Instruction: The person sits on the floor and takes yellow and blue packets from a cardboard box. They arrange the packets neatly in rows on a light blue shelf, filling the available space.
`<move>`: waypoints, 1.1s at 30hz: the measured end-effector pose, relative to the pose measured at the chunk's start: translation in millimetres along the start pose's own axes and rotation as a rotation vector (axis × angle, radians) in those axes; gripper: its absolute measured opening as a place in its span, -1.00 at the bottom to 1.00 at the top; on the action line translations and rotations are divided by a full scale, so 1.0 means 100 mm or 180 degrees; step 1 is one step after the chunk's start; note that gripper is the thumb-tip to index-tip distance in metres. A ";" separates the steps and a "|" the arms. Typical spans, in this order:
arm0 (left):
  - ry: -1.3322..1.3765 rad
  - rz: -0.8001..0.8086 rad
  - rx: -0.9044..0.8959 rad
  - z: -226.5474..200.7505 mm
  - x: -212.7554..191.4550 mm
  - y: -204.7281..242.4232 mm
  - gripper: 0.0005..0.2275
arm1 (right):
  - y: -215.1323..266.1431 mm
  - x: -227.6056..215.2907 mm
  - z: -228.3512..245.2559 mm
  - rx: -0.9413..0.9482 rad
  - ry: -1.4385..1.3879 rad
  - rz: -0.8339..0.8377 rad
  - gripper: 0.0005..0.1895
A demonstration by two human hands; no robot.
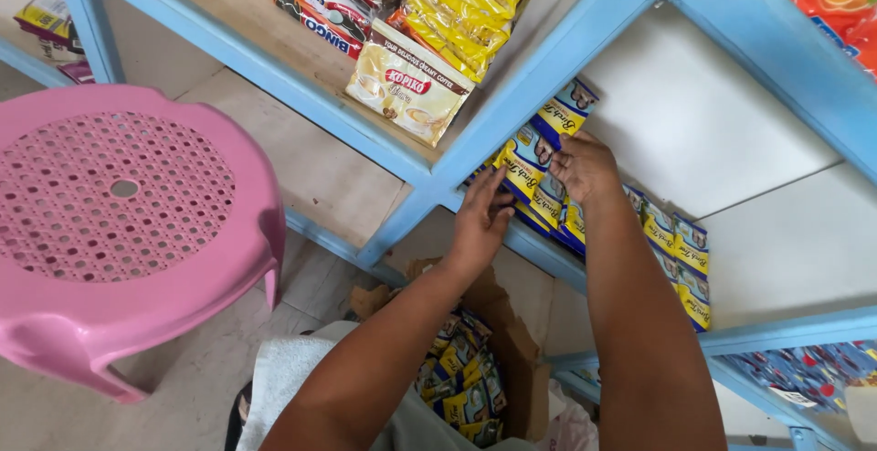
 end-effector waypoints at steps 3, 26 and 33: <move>0.0098 0.0024 0.0137 0.02 0.01 -0.05 -0.36 | -0.15 0.02 -0.05 -0.0007 -0.0032 -0.0005 -0.95; -0.1550 0.0106 0.0717 -1.15 -0.31 0.23 -0.47 | -0.27 0.92 -0.44 -0.2211 0.4179 0.0719 -0.53; -0.1476 0.0159 0.0611 -1.24 -0.43 0.26 -0.66 | 0.16 1.07 -0.45 -0.2430 0.4756 0.0365 -0.49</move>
Point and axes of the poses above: each hand's wrist, its own y-axis away from the middle knuckle, its own x-axis out of the palm, z = x × y, the point moved 10 cm from there along -y, towards the middle knuckle, and after that the axes turned 7 degrees about -y, right-handed, at the moved point
